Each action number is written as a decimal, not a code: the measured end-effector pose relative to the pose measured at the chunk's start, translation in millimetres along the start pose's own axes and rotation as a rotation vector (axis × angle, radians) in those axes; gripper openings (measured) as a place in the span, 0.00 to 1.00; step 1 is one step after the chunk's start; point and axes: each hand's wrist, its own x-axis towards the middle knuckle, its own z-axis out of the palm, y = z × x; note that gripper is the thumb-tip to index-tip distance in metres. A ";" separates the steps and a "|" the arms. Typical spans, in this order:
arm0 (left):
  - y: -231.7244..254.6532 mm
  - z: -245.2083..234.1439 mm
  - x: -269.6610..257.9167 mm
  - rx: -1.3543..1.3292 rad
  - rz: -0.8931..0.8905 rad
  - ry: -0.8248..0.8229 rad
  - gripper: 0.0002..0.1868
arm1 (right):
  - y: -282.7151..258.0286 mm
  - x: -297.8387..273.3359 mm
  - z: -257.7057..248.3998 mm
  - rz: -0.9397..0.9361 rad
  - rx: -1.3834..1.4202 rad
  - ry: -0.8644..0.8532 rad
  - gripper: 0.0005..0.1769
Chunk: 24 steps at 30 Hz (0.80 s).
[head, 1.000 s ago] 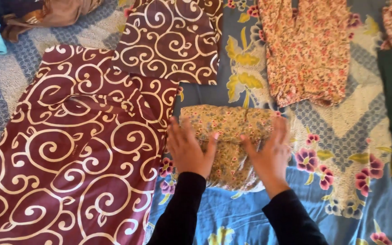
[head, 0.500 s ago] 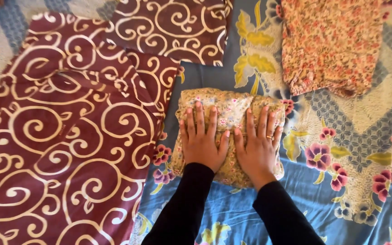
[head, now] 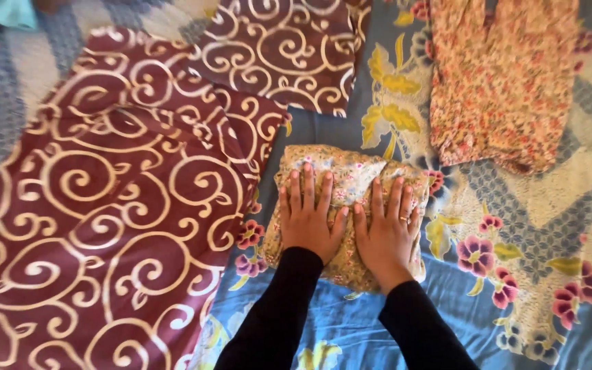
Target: Folding a floral dress and other patterned garments on a bed.
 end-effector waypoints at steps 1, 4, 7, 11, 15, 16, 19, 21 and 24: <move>0.2 -6.3 1.0 0.004 0.001 0.017 0.41 | 0.8 -1.4 -6.6 -0.008 0.004 0.015 0.40; 4.3 -31.7 -0.7 -0.036 -0.001 -0.021 0.40 | -4.1 -15.4 -32.2 -0.015 0.031 -0.040 0.43; 8.3 -64.2 -8.0 -0.146 -0.031 -0.110 0.39 | -28.3 -40.0 -66.4 -0.082 0.115 -0.024 0.42; 1.6 -103.0 -28.6 -0.128 -0.043 0.005 0.36 | -60.5 -72.3 -107.4 -0.183 0.201 0.001 0.41; -25.6 -155.8 -38.5 -0.137 -0.083 0.056 0.38 | -73.1 -79.6 -117.0 -0.260 0.184 0.057 0.40; -38.4 -162.3 -33.9 -0.131 -0.069 0.096 0.38 | -84.3 -82.1 -130.6 -0.276 0.190 0.096 0.40; -64.5 -184.1 -51.8 -0.139 -0.082 0.054 0.33 | -103.5 -116.0 -156.4 -0.274 0.347 -0.031 0.39; -82.0 -204.9 -56.5 -0.085 -0.069 0.106 0.32 | -121.5 -132.4 -168.3 -0.305 0.417 -0.033 0.38; -107.1 -231.5 -72.8 -0.128 -0.067 0.047 0.34 | -142.2 -151.4 -157.8 -0.309 0.382 -0.025 0.37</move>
